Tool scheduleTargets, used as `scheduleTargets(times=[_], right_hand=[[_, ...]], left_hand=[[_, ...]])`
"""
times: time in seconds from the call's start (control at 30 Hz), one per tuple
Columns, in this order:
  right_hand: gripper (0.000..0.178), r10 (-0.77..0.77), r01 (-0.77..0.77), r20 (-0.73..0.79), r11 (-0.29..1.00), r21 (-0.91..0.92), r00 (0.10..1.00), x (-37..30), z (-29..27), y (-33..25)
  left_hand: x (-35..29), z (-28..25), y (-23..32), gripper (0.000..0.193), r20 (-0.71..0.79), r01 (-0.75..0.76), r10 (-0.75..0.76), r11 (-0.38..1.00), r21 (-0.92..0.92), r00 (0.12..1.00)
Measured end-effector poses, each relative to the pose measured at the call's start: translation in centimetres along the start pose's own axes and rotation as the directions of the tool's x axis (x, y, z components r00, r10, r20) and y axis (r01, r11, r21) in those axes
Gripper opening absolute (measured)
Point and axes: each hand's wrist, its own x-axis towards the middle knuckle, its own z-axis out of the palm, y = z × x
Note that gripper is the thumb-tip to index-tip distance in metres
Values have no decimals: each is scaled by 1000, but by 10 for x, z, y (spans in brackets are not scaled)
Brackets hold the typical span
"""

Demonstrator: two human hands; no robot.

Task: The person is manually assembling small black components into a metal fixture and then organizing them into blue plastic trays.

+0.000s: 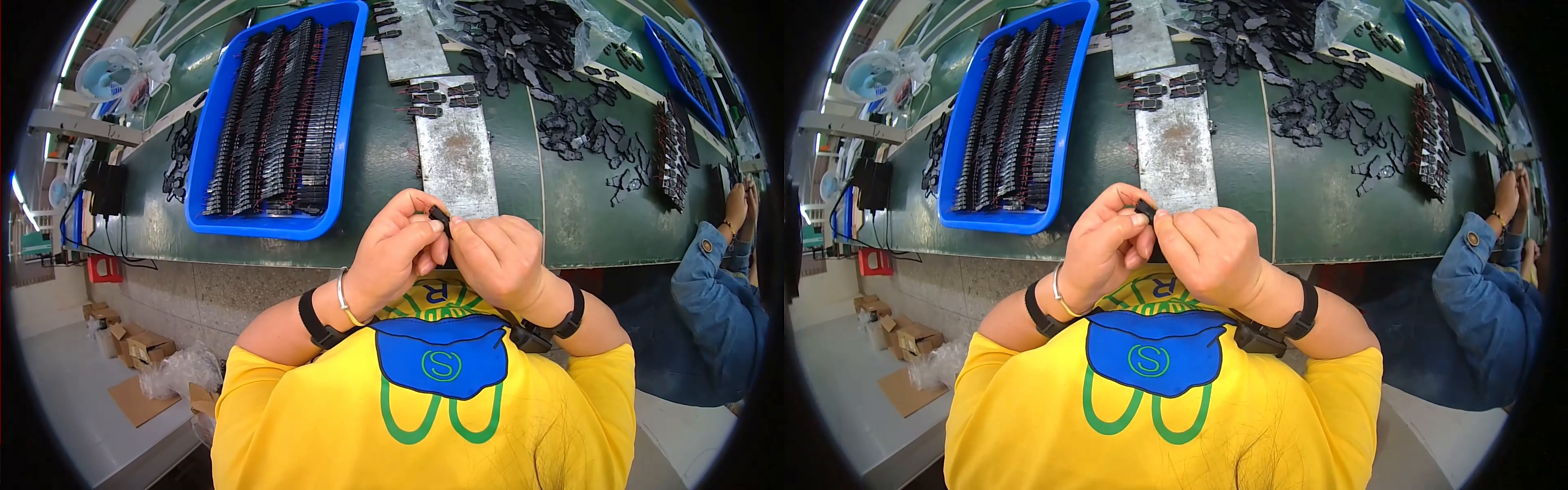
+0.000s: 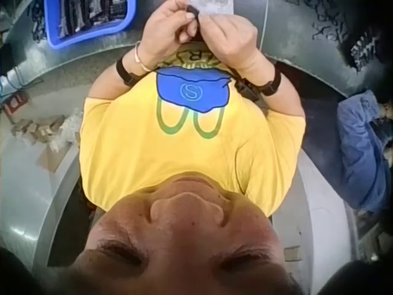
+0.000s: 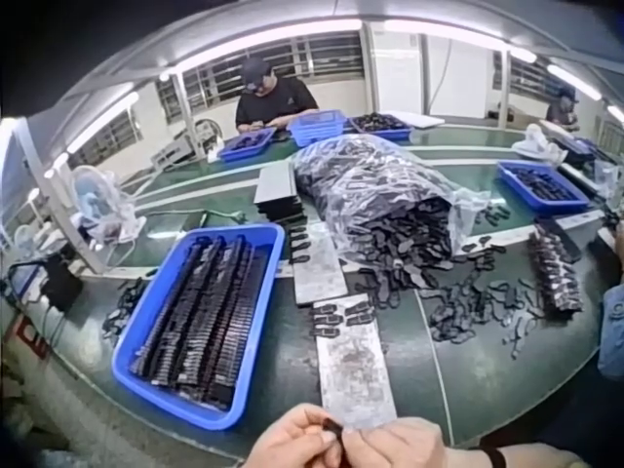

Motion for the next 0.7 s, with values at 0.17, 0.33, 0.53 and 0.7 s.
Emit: scheduleTargets(times=[0.17,0.33,0.53,0.7], right_hand=[[24,-2,2,-45,1000,9,999,2,3,1],[25,60,-56,-58,995,82,996,0,3,0],[23,180,-157,-63,952,264,982,0,2,0],[21,218,-193,-43,929,315,975,-1,1,-1]], left_hand=[[1,-1,1,14,-19,-1,2,998,68,1000],[3,-3,2,13,-45,-19,24,995,98,999],[2,-11,6,17,-8,3,-3,1000,29,1000],[1,-15,5,18,3,-31,31,997,77,1000]])
